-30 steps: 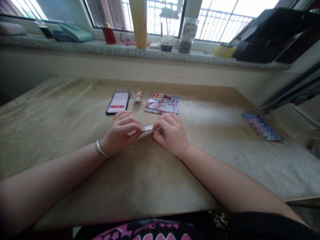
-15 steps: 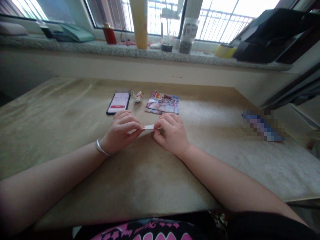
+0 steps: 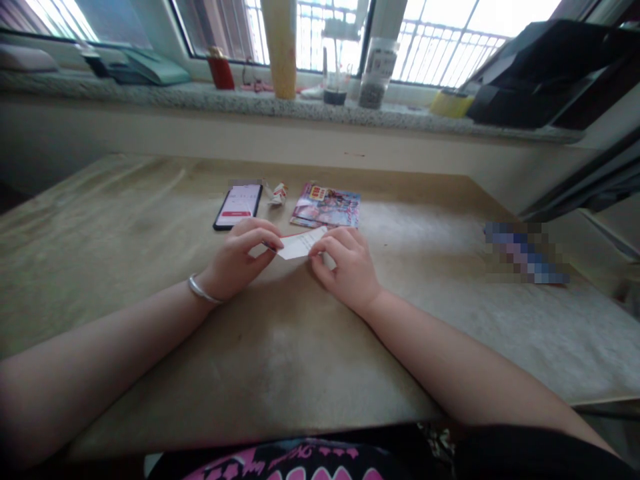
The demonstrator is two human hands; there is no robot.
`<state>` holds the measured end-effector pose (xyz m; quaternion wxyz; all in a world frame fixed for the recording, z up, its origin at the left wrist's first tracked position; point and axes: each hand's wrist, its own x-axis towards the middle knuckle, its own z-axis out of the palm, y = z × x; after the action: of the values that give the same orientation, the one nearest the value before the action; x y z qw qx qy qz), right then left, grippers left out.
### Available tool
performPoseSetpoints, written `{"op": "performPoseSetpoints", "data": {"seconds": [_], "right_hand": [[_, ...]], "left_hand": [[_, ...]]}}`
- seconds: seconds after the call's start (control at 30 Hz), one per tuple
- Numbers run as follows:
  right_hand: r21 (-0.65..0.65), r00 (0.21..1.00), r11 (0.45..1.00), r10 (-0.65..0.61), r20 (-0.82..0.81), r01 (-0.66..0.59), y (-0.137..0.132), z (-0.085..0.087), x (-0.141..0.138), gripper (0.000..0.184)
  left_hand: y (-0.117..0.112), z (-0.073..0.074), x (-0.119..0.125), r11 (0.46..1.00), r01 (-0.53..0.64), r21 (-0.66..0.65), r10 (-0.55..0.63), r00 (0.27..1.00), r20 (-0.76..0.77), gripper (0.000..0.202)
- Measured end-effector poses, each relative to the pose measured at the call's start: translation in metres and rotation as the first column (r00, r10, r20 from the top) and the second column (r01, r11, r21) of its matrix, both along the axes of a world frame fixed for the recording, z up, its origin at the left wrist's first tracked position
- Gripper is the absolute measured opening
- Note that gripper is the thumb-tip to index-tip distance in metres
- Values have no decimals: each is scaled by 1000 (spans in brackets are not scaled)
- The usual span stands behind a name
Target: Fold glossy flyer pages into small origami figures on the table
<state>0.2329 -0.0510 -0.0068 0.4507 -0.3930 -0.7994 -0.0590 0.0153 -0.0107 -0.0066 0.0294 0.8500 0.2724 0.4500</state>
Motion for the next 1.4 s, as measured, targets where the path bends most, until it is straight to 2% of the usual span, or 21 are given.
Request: {"op": "performPoseSetpoints", "data": {"seconds": [0.1, 0.23, 0.33, 0.43, 0.53, 0.6, 0.7, 0.8, 0.97, 1.1, 1.3, 1.4], "right_hand": [[-35, 999, 999, 8, 31, -7, 3, -4, 1, 6], [-102, 999, 994, 29, 46, -24, 8, -8, 2, 5], [-178, 999, 984, 33, 27, -28, 9, -10, 2, 7], [-265, 1000, 964, 13, -26, -19, 11, -12, 1, 19], [-375, 991, 925, 12, -133, -62, 13, -16, 0, 35], [-414, 982, 905, 15, -190, -94, 15, -19, 0, 42], [-407, 979, 909, 2, -206, -88, 16, -21, 1, 46], [-373, 987, 927, -23, -160, -39, 15, -18, 4, 41], [-348, 997, 937, -49, -57, 26, 17, -13, 10, 18], [-325, 998, 946, -25, -53, 7, 19, -11, 16, 12], [-339, 1000, 941, 15, -17, -20, 19, -10, 24, 8], [-339, 998, 939, 63, 23, -51, 20, -11, 28, 8]], "left_hand": [[2, 0, -2, 999, -36, 30, 34, 997, 68, 9], [1, -1, -3, 997, -23, 68, 18, 997, 76, 15], [0, -1, -3, 993, -26, 114, 22, 999, 33, 17], [1, 0, -6, 974, -56, 217, 76, 993, -88, 15], [2, 5, -8, 944, 42, 326, 38, 971, -235, 4], [1, 9, -8, 928, 126, 351, -23, 959, -283, 11], [-2, 12, -5, 905, 189, 382, -66, 947, -314, 17], [-4, 13, -3, 913, 202, 356, -82, 943, -324, 21], [-6, 12, -6, 903, 251, 349, -73, 890, -451, 39], [-5, 12, -11, 936, 243, 254, -85, 857, -508, 52], [-1, 10, -15, 970, 205, 132, -142, 915, -378, 51], [1, 9, -16, 986, 152, 66, -123, 939, -322, 42]]}}
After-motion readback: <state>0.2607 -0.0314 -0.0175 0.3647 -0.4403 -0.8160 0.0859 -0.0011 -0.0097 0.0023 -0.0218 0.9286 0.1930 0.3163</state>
